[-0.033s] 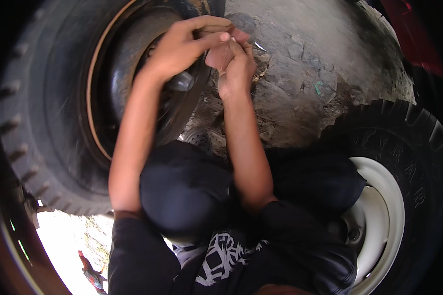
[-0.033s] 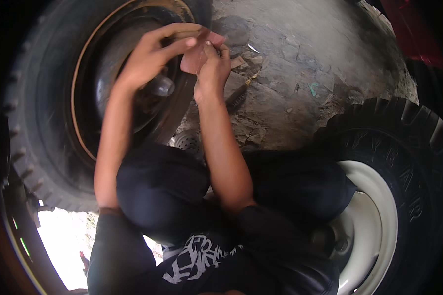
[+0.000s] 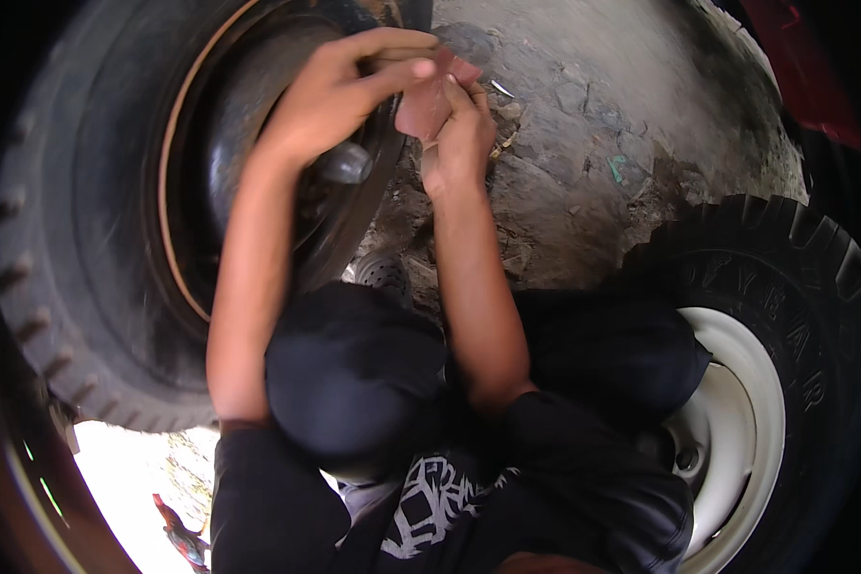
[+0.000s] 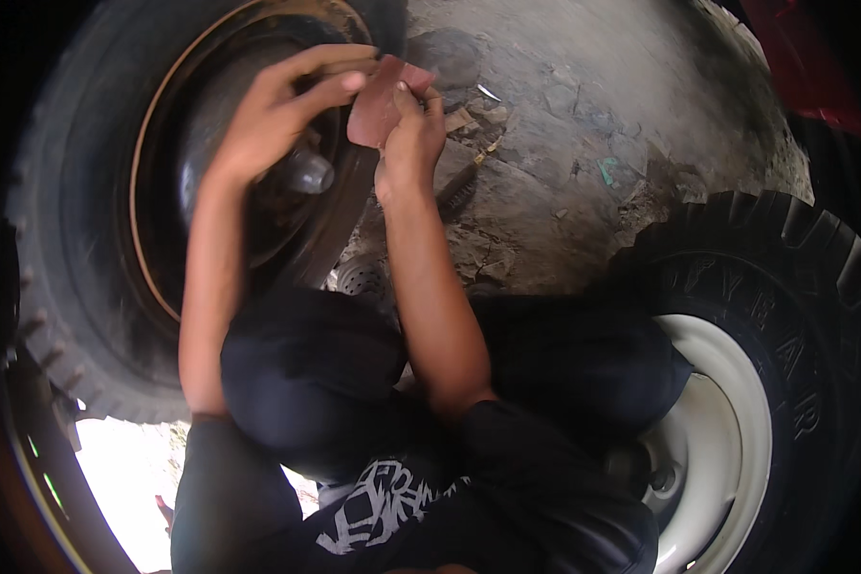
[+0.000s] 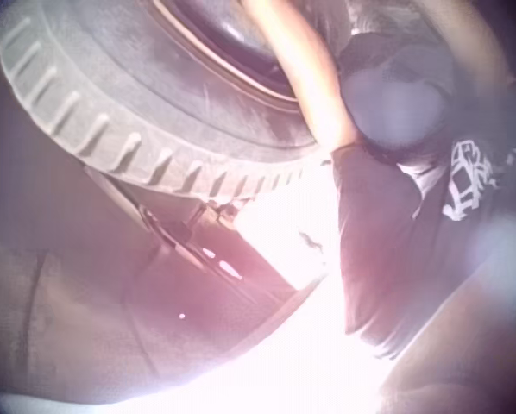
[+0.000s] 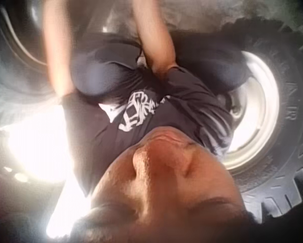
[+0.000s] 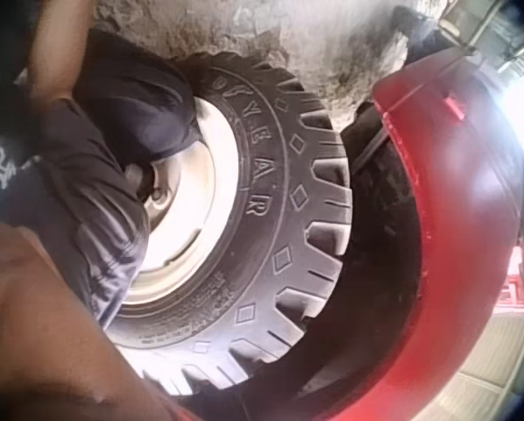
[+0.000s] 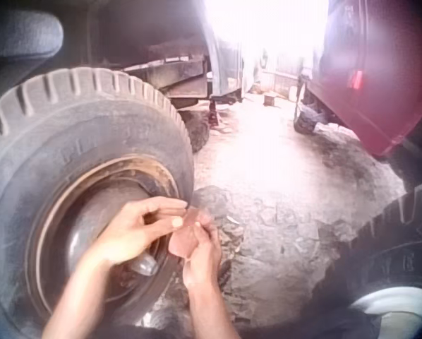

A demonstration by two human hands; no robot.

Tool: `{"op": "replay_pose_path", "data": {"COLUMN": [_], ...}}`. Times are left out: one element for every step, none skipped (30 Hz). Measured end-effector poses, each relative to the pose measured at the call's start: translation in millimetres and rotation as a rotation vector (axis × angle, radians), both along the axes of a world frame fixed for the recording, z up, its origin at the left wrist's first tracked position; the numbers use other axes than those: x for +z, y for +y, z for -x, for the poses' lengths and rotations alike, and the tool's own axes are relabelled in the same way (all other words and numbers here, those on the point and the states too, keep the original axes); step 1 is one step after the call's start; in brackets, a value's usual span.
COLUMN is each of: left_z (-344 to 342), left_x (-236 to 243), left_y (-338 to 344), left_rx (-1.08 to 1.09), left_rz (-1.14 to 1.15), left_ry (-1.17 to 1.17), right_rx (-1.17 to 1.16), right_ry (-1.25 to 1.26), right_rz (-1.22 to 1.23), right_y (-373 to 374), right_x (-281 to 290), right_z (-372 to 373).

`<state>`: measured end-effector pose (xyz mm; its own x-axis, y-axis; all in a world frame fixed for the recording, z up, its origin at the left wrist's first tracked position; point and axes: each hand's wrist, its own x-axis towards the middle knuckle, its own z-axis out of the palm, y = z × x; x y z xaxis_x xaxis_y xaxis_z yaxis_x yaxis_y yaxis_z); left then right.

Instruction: The person sits on the ground and works on a vehicle wheel, using a small tool to scrape and clean the hub area. They repeatedly wipe the wheel surface with their hands and adjust components around the axle.

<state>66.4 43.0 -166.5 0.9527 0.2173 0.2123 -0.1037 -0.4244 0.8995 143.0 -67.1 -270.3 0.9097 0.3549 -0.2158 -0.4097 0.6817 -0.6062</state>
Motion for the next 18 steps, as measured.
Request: {"op": "replay_pose_path", "data": {"left_z": [6.3, 13.9, 22.8, 25.3, 21.4, 18.6, 14.1, 9.0, 3.9, 0.6, 0.8, 0.6, 0.8, 1.0, 2.2, 2.5, 2.5, 1.6], "left_x": [3.1, 10.0, 18.6, 24.0, 28.3, 28.7, 25.9, 21.9, 16.1, 11.7, 12.3, 9.0, 3.2, 3.0, 6.5, 7.6, 10.5, 12.6], "left_y": [7.3, 4.3, 1.0, -0.2, -0.9, -5.7, -8.1, -7.3, -6.4, -6.0, -6.4, -2.5, 4.3, 5.7, 6.7, 5.0, 3.4, 2.0], "left_rx": [0.024, 0.094, 0.152, 0.197, 0.196, 0.204, 0.211, 0.207, 0.204, 0.200, 0.228, 0.227, 0.227, 0.232, 0.266, 0.256, 0.248, 0.239], "left_rz": [0.057, 0.046, 0.041, 0.033, -0.043, -0.107, -0.171, -0.151, -0.131, -0.110, -0.090, -0.094, -0.098, -0.099, -0.121, -0.113, -0.105, -0.098], "left_ry": [-0.027, -0.024, 0.067, 0.165, 0.158, 0.149, 0.140, 0.084, 0.028, -0.026, 0.034, 0.018, 0.003, -0.018, 0.037, 0.056, 0.069, 0.082], "right_rx": [0.006, 0.000, -0.029, -0.070, -0.112, -0.141, -0.180, -0.204, -0.227, -0.230, -0.235, -0.241, -0.221, -0.194, -0.168, -0.158, -0.145, -0.134], "right_ry": [0.003, 0.007, 0.007, -0.048, -0.095, -0.144, -0.071, -0.018, 0.036, 0.024, 0.017, 0.010, -0.025, -0.067, -0.109, -0.151, -0.199, -0.246], "right_rz": [-0.003, -0.009, -0.016, 0.022, 0.065, 0.121, 0.103, 0.084, 0.066, 0.044, 0.017, -0.010, -0.018, -0.025, -0.032, -0.032, -0.034, -0.036], "right_y": [1.9, 2.8, 8.2, 13.7, 17.0, 17.8, 20.0, 23.5, 25.8, 26.7, 27.9, 28.6, 29.5, 29.8, 27.9, 22.5, 16.3, 11.4], "right_x": [-1.3, -3.1, -4.4, -13.0, -25.8, -33.7, -40.8, -37.2, -33.8, -31.6, -26.8, -22.2, -18.6, -13.9, -9.7, -5.6, 1.1, 5.7], "right_z": [0.0, -2.1, -2.7, -10.3, -15.4, -16.8, -19.3, -25.7, -30.0, -28.5, -21.0, -14.7, -11.4, -8.4, -5.2, -0.8, 3.3, 5.9]}}
